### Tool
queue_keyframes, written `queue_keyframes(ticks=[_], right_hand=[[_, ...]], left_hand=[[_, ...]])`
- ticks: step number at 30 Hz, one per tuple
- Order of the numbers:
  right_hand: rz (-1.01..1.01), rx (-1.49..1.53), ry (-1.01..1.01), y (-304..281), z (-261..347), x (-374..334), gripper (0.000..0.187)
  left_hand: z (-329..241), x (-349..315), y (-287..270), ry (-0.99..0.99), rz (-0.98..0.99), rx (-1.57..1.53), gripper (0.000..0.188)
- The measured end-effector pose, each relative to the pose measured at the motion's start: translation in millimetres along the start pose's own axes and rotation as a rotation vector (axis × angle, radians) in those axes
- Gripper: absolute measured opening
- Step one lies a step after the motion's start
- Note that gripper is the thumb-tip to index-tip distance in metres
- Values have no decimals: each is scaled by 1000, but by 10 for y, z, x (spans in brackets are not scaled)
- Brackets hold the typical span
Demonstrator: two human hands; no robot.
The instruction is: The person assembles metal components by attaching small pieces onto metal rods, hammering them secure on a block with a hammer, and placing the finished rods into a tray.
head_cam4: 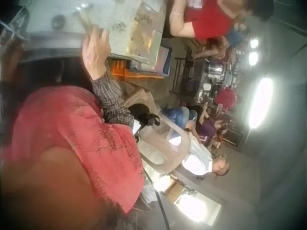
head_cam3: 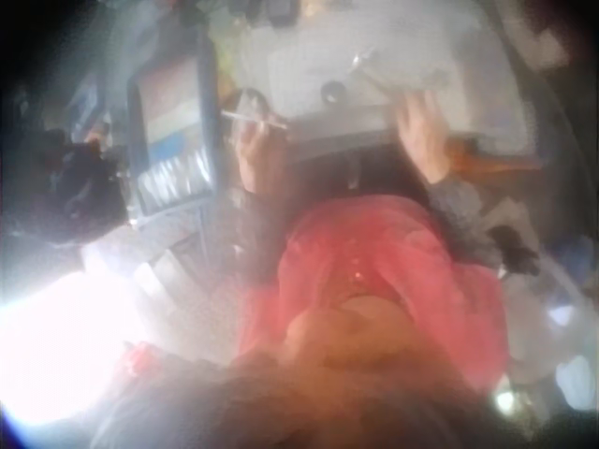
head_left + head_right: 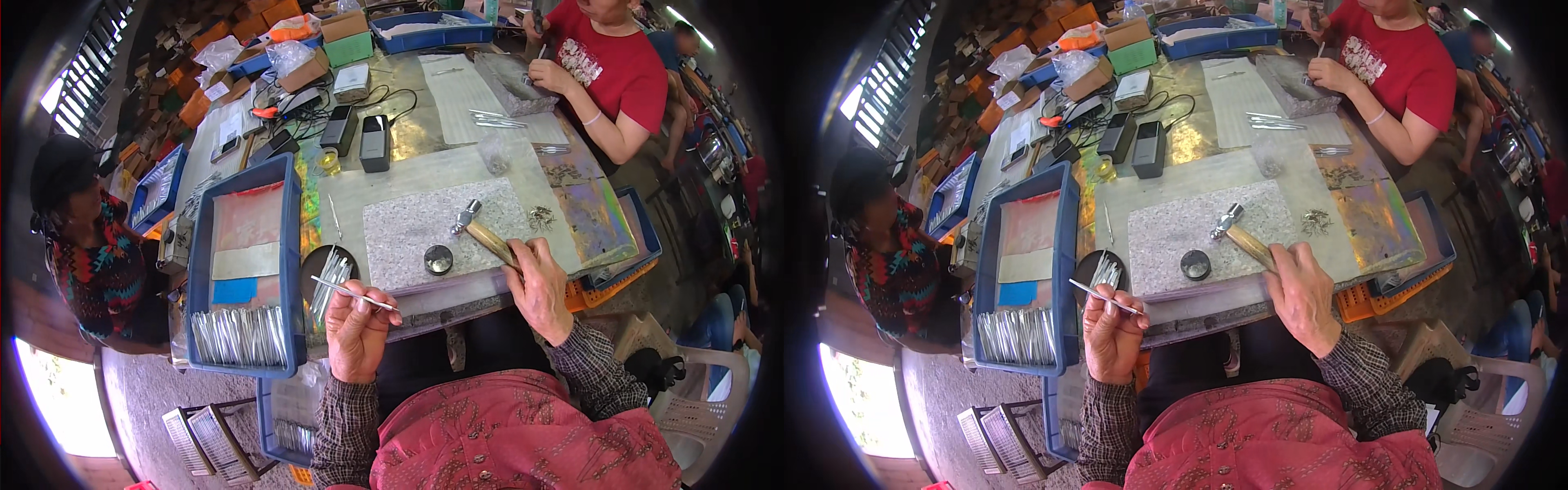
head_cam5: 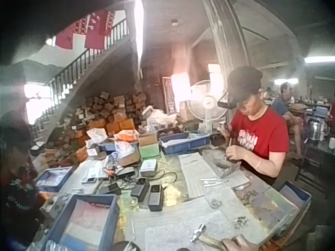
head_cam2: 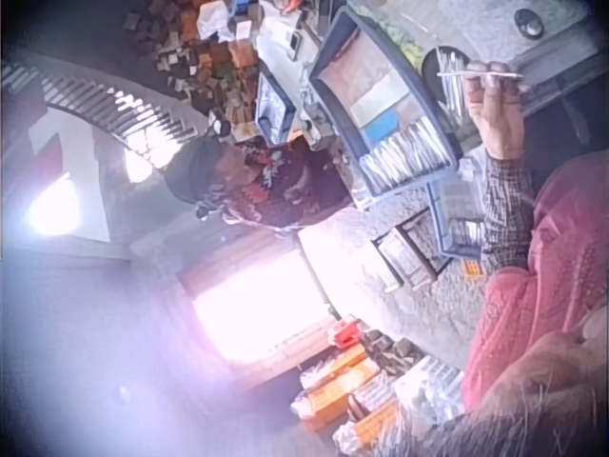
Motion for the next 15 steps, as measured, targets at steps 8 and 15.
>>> queue_keyframes(ticks=[8, 15], right_hand=[[2, -16, -5, 22, 12, 1, 36], [-8, -21, -28, 6, 29, 3, 37]], left_hand=[[-25, -30, -52, -6, 30, -1, 10], [-47, -71, -128, 13, 41, -40, 10]])
Point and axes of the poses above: each hand's wrist, its own x-axis towards the middle knuckle, its own y-axis out of the palm, z = x × y, the point moved 2 cm from there along x, towards the middle knuckle, and after that the axes turned 7 degrees about -x, right-handed, at the moved point
